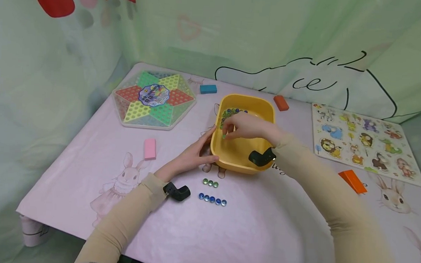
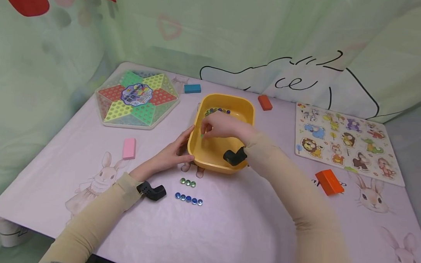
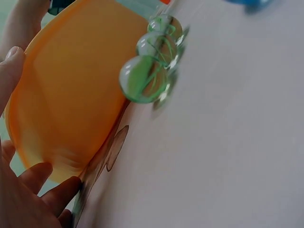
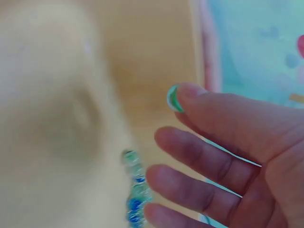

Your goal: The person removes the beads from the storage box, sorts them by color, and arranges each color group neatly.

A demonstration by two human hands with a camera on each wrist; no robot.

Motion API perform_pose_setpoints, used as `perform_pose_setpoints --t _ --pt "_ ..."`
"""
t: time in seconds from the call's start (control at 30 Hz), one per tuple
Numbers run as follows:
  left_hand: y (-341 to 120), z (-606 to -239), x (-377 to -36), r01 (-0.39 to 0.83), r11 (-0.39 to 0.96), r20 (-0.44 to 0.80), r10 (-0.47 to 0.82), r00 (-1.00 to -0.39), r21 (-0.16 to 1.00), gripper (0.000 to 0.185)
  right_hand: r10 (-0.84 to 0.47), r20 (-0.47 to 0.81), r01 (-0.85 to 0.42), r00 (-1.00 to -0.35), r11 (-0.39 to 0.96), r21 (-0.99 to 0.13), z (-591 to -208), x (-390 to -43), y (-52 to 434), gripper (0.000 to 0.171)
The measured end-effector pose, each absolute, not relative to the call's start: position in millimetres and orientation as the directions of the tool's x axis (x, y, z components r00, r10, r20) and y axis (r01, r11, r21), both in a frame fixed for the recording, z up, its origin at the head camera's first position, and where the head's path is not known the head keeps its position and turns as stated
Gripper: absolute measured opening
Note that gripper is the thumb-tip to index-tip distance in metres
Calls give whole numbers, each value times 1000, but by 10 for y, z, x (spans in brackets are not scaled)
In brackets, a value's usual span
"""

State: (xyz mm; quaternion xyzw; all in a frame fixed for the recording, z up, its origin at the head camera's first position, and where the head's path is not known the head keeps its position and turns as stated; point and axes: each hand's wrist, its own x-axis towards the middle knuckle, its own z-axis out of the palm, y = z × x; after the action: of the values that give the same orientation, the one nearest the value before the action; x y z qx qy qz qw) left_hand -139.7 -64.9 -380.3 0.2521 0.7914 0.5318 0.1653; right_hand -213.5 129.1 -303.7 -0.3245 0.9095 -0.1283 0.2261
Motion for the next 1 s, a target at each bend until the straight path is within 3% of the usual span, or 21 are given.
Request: perform_pose_setpoints --t 0.27,0.43,0.6,1.0 --pt "-635 -4154 -1546 222 310 14 555 -832 924 86 -703 -260 -542 -662 688 -483 -2862 -1873 1388 15" --pt "-641 -4158 -1537 231 311 25 547 -837 922 86 -767 -184 -552 -614 585 -594 -2868 -1673 1468 13" --pt "-640 -4158 -1535 236 297 35 552 -833 925 86 -797 -155 -561 -583 534 -632 -2934 -1461 1526 12" --pt "-639 -4159 -1548 233 276 40 561 -827 933 90 -803 -143 -489 -578 481 -728 -3229 -1026 1604 10"
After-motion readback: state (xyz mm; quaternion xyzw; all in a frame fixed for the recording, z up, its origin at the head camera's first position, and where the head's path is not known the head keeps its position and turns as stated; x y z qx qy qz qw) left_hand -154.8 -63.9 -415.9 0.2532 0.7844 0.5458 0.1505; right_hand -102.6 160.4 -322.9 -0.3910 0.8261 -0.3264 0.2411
